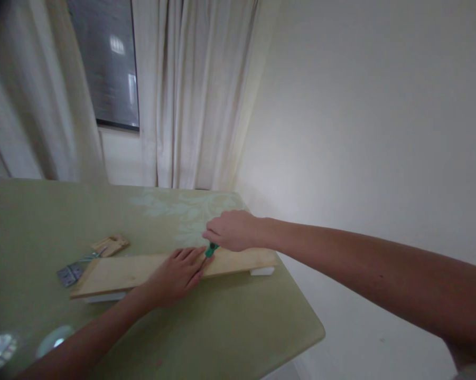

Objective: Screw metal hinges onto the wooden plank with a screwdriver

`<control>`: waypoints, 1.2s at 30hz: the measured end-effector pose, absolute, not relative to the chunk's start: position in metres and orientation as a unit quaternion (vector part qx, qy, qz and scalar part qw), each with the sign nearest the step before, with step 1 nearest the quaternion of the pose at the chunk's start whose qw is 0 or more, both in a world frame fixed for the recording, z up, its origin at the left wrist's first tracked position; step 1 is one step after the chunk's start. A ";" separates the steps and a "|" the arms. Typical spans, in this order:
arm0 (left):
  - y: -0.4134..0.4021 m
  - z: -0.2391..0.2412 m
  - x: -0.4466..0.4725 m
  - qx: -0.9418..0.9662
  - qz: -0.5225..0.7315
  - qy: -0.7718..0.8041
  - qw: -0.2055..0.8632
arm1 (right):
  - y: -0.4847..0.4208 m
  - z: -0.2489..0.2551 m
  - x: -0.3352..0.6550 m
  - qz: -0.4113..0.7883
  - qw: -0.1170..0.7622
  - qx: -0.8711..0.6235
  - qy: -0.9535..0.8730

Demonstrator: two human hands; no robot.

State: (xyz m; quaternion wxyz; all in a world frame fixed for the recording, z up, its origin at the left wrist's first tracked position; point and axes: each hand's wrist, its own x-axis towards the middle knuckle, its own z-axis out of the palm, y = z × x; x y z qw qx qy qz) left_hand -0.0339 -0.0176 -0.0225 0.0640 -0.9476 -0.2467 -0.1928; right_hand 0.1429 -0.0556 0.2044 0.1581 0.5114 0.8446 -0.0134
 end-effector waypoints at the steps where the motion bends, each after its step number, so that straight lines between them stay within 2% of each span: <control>1: -0.018 -0.023 -0.034 -0.948 -0.192 -0.246 0.063 | -0.055 0.206 0.145 -0.027 0.158 0.492 0.856; 6: -0.017 -0.023 -0.034 -0.947 -0.197 -0.245 0.062 | -0.050 0.214 0.149 -0.104 0.137 0.396 0.902; 11: -0.016 -0.024 -0.034 -0.947 -0.198 -0.242 0.067 | -0.047 0.207 0.142 -0.238 0.114 0.486 0.833; 13: -0.016 -0.024 -0.034 -0.947 -0.199 -0.243 0.063 | -0.046 0.202 0.141 -0.252 0.119 0.481 0.831; 19: -0.016 -0.023 -0.035 -0.948 -0.206 -0.237 0.057 | -0.043 0.201 0.145 -0.140 0.157 0.324 0.922; 22: -0.017 -0.021 -0.035 -0.948 -0.202 -0.240 0.054 | -0.040 0.199 0.143 -0.117 0.169 0.394 0.896; 25: -0.016 -0.023 -0.035 -0.946 -0.207 -0.243 0.051 | -0.038 0.195 0.139 -0.083 0.225 0.492 0.837; 29: -0.014 -0.028 -0.035 -0.944 -0.218 -0.242 0.054 | -0.040 0.192 0.137 0.011 0.267 0.493 0.828; 32: -0.014 -0.029 -0.034 -0.943 -0.224 -0.240 0.050 | -0.043 0.192 0.136 0.087 0.269 0.366 0.886; 36: -0.016 -0.024 -0.034 -0.944 -0.215 -0.244 0.053 | -0.043 0.188 0.136 0.251 0.212 0.159 0.931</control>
